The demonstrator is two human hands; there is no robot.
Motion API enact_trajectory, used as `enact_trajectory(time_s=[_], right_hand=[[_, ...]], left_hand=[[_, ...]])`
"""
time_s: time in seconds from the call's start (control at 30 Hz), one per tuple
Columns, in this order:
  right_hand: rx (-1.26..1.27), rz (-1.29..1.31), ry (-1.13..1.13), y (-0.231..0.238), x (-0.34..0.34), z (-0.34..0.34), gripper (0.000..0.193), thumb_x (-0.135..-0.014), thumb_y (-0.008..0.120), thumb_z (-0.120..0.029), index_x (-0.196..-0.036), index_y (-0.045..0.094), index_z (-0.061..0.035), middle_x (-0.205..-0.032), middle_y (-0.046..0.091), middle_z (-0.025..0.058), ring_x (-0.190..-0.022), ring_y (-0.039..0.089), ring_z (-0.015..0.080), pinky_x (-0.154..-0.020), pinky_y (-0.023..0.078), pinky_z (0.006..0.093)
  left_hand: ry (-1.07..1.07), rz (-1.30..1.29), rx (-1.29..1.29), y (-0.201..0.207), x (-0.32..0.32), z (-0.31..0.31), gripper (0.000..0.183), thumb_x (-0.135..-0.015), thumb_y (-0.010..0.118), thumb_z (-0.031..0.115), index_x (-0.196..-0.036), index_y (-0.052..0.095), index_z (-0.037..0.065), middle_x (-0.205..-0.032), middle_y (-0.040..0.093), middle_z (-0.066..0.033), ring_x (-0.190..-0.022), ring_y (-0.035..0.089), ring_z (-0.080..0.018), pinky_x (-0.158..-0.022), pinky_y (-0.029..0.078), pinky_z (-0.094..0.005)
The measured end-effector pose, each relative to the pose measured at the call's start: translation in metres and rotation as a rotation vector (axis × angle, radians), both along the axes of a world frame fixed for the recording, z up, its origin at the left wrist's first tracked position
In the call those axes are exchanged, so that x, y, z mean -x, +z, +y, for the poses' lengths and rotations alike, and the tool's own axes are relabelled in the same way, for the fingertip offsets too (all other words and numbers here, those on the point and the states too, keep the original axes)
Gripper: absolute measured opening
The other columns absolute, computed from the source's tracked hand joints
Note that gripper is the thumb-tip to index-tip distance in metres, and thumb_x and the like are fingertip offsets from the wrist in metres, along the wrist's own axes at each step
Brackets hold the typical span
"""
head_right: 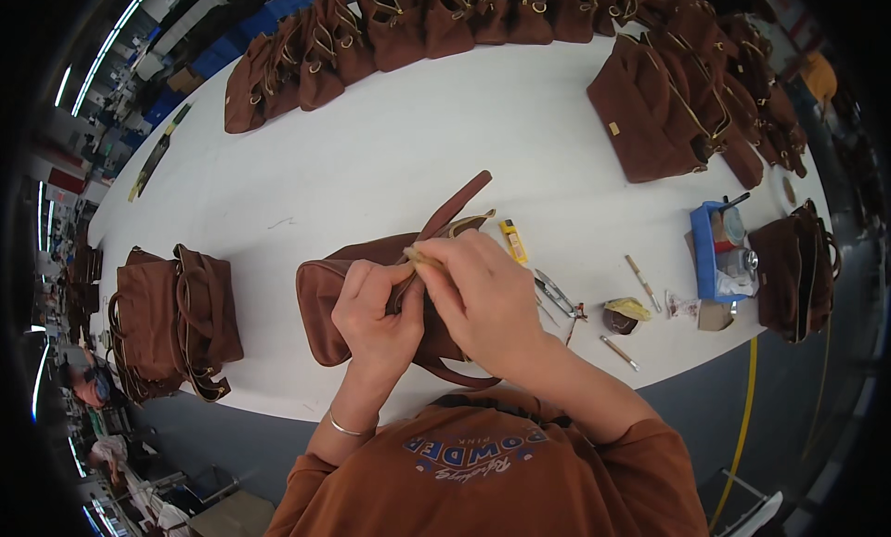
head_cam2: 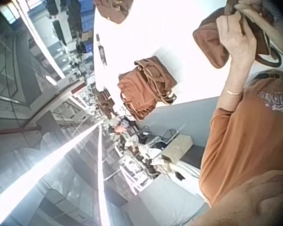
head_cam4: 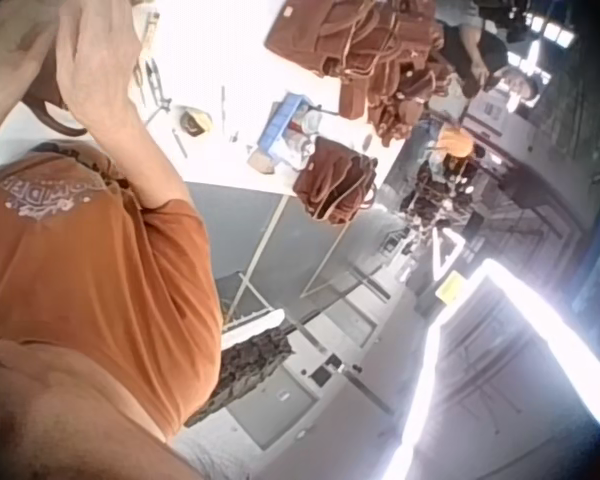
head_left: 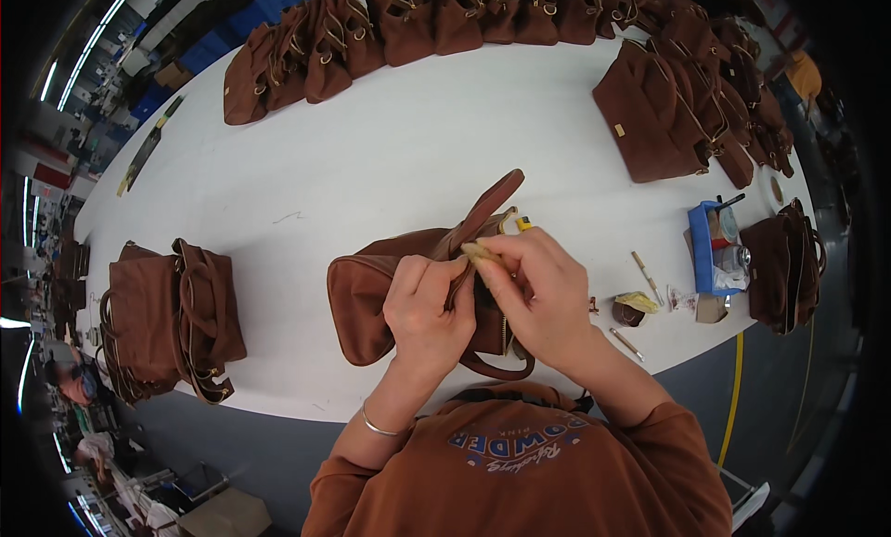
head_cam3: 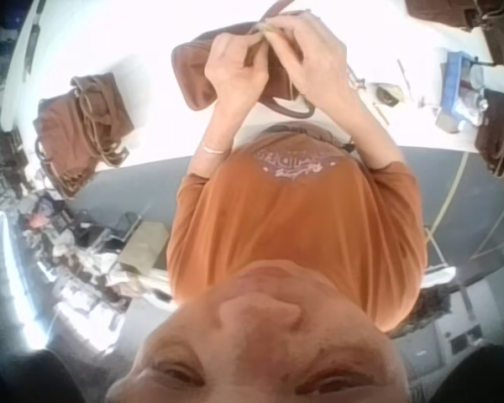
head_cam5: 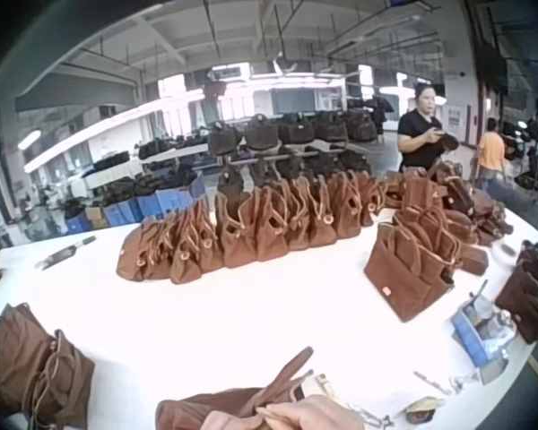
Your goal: The person repairs a brown handbag at a workbench. They use a green marker to mark a spot on the handle, then use a pen to write inside the bag. They apply a substance from a small tube to the zipper area using a wooden stick and a brush. Finally, they use pliers to adjust a metal zipper pull.
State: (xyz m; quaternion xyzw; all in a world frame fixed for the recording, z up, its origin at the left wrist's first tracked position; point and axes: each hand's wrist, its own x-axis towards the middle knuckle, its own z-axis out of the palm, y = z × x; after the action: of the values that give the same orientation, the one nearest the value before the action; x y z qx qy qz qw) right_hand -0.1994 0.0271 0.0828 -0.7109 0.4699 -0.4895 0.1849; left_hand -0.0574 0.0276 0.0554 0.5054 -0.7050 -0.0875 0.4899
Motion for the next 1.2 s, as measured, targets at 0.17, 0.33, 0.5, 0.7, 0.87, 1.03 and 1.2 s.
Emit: enact_trajectory(time_s=[0.17, 0.33, 0.5, 0.7, 0.87, 1.03, 1.2], right_hand=[[0.109, 0.121, -0.096, -0.013, -0.004, -0.005, 0.021, -0.079, 0.068, 0.0, -0.098, 0.06, -0.0055, -0.079, 0.057, 0.0078, -0.068, 0.058, 0.0256, -0.053, 0.046, 0.0357], [-0.002, 0.0, -0.139, -0.001, 0.008, -0.007, 0.02, -0.081, 0.067, 0.002, -0.099, 0.061, -0.0038, -0.078, 0.059, 0.0083, -0.065, 0.058, 0.0234, -0.053, 0.046, 0.0334], [0.003, -0.056, 0.016, -0.003, -0.003, 0.004, 0.02, -0.082, 0.069, 0.0, -0.1, 0.062, -0.0031, -0.078, 0.059, 0.0087, -0.065, 0.058, 0.0227, -0.051, 0.045, 0.0326], [0.097, 0.03, -0.089, -0.018, 0.0, -0.005, 0.023, -0.082, 0.07, 0.0, -0.103, 0.061, -0.0033, -0.078, 0.059, 0.0088, -0.063, 0.057, 0.0239, -0.051, 0.045, 0.0329], [-0.022, -0.085, -0.063, -0.009, 0.005, 0.002, 0.025, -0.082, 0.069, 0.001, -0.105, 0.06, -0.0031, -0.076, 0.057, 0.0083, -0.061, 0.056, 0.0225, -0.05, 0.044, 0.0322], [0.039, -0.053, 0.016, -0.017, -0.005, 0.009, 0.025, -0.081, 0.068, 0.002, -0.104, 0.06, -0.0025, -0.075, 0.056, 0.0083, -0.063, 0.056, 0.0227, -0.051, 0.044, 0.0324], [0.111, 0.079, -0.118, -0.02, -0.01, -0.006, 0.025, -0.079, 0.068, 0.003, -0.102, 0.06, -0.0027, -0.077, 0.059, 0.0084, -0.065, 0.058, 0.0214, -0.052, 0.045, 0.031]], left_hand=[[-0.008, 0.013, 0.024, -0.004, 0.002, -0.001, 0.02, -0.07, 0.074, -0.007, -0.087, 0.069, 0.003, -0.073, 0.057, -0.0066, -0.062, 0.055, -0.0185, -0.054, 0.045, -0.0297], [-0.005, 0.012, 0.028, 0.0, 0.001, 0.0, 0.021, -0.07, 0.075, -0.008, -0.087, 0.069, 0.003, -0.074, 0.058, -0.0068, -0.062, 0.055, -0.0182, -0.054, 0.045, -0.0291], [-0.002, 0.004, 0.032, -0.001, 0.001, 0.001, 0.02, -0.07, 0.075, -0.007, -0.087, 0.069, 0.003, -0.075, 0.058, -0.0069, -0.062, 0.054, -0.018, -0.054, 0.044, -0.0287], [-0.021, 0.005, 0.051, -0.004, 0.001, -0.001, 0.021, -0.07, 0.076, -0.007, -0.087, 0.07, 0.002, -0.075, 0.058, -0.0071, -0.062, 0.054, -0.0182, -0.054, 0.044, -0.0288], [-0.016, 0.012, 0.047, -0.003, 0.001, 0.001, 0.021, -0.07, 0.076, -0.008, -0.087, 0.07, 0.002, -0.074, 0.058, -0.007, -0.062, 0.055, -0.0183, -0.054, 0.045, -0.0285], [-0.02, 0.023, 0.051, -0.006, 0.002, 0.001, 0.022, -0.069, 0.075, -0.009, -0.086, 0.069, 0.002, -0.074, 0.058, -0.0068, -0.062, 0.055, -0.0182, -0.054, 0.045, -0.0285], [-0.034, -0.002, 0.058, -0.009, 0.004, 0.001, 0.021, -0.068, 0.073, -0.01, -0.085, 0.069, 0.002, -0.073, 0.059, -0.0066, -0.062, 0.055, -0.0184, -0.054, 0.044, -0.0284]])
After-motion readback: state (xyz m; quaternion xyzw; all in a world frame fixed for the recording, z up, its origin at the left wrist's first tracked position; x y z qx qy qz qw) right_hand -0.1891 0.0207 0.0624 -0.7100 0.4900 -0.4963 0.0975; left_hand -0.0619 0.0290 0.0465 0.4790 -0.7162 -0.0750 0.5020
